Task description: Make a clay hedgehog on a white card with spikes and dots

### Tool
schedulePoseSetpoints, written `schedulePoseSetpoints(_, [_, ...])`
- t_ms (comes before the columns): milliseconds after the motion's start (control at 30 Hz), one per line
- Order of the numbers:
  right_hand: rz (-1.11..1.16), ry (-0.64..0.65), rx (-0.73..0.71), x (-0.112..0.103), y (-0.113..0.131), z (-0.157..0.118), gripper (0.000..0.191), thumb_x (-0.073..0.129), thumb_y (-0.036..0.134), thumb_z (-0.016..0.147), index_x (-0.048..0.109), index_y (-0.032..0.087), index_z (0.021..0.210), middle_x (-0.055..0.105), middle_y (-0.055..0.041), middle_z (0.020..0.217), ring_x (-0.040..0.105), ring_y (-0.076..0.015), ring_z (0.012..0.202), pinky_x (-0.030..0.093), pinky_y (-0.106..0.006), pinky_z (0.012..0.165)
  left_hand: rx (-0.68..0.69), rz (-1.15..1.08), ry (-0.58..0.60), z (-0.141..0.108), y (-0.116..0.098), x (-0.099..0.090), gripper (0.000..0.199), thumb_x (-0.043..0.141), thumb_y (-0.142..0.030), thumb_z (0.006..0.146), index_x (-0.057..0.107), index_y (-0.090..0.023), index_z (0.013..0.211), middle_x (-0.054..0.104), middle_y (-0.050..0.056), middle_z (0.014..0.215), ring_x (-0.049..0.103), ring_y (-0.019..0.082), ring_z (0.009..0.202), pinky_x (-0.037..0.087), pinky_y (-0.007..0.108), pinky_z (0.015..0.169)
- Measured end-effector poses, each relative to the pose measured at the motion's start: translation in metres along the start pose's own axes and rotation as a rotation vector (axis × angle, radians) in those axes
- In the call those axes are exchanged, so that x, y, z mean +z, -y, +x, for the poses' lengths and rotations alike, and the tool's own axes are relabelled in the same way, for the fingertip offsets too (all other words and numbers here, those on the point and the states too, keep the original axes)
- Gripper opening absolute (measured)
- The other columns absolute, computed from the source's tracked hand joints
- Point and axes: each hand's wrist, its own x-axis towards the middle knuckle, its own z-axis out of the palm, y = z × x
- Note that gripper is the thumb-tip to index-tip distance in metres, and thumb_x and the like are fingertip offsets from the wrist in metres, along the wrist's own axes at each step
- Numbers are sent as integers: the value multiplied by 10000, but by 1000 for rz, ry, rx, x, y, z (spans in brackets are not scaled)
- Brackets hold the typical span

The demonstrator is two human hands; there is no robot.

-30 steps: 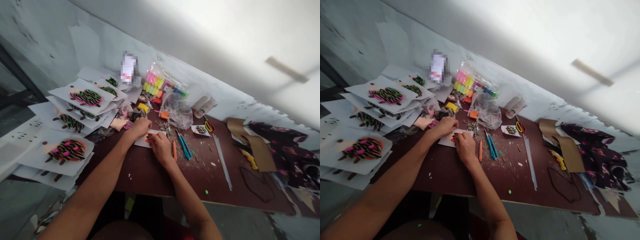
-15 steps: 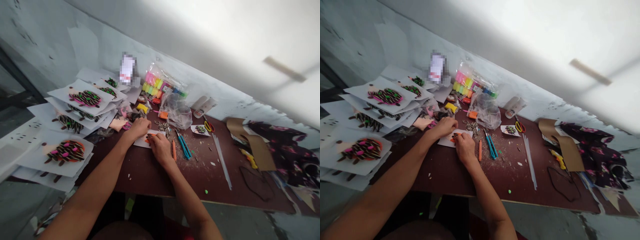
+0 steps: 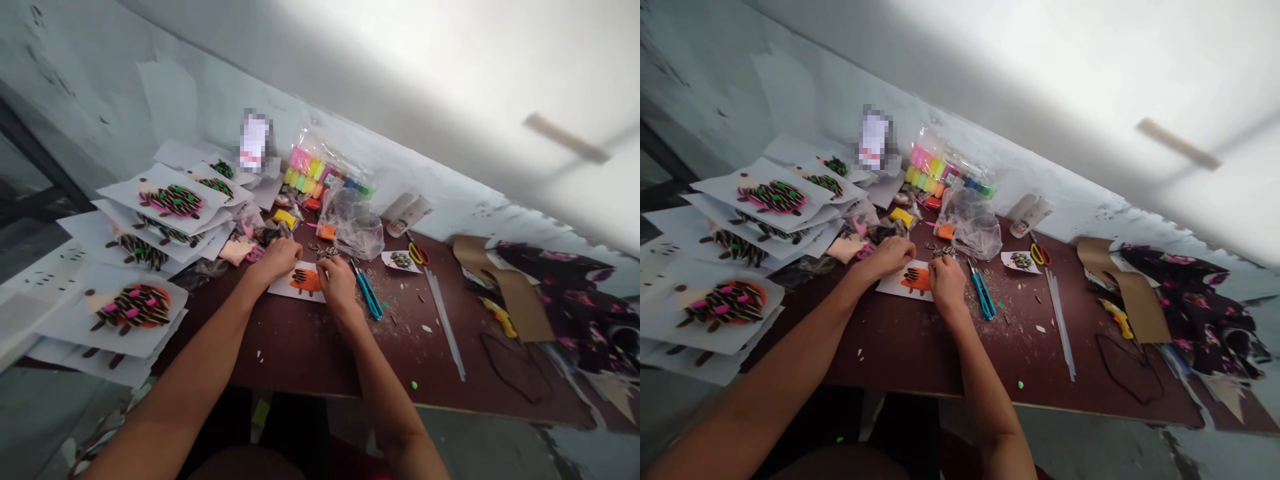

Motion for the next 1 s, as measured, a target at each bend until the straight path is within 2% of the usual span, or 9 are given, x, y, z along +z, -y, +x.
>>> schedulePoseSetpoints(200, [-79,99,63,10,-7,37,194,581,217,949,768,216,1000,681,-90,980,602,-216,932,433,-292,791,4,5,-4,1,1,1,270,535,-92,822,761,-200,922,759,95,970,681,218,952,485,288,827])
schedulePoseSetpoints(433, [-79,61,70,24,-13,57,225,566,234,956,778,216,1030,672,-101,1023,586,-213,970,439,-299,813,7,-12,11,2,2,2,245,553,-96,825,754,-194,925,756,103,997,679,227,983,493,308,871])
schedulePoseSetpoints(600, [-114,85,58,26,-14,61,199,554,214,961,744,180,1010,672,-120,1057,576,-233,995,436,-315,827,4,-17,15,1,1,1,253,539,-92,828,755,-183,926,753,120,1002,680,242,994,495,322,874])
schedulePoseSetpoints(767, [-68,20,-9,24,-16,61,171,521,154,946,689,153,975,673,-146,1067,573,-243,1009,433,-329,867,12,-7,14,0,1,0,276,519,-86,821,753,-183,933,758,113,1004,679,236,997,492,315,874])
schedulePoseSetpoints(1000, [231,-23,68,5,-15,31,196,486,213,945,665,171,1011,716,-59,907,621,-181,771,452,-281,741,-2,-22,15,0,1,0,280,524,-85,828,759,-192,937,757,110,983,681,232,973,486,312,857])
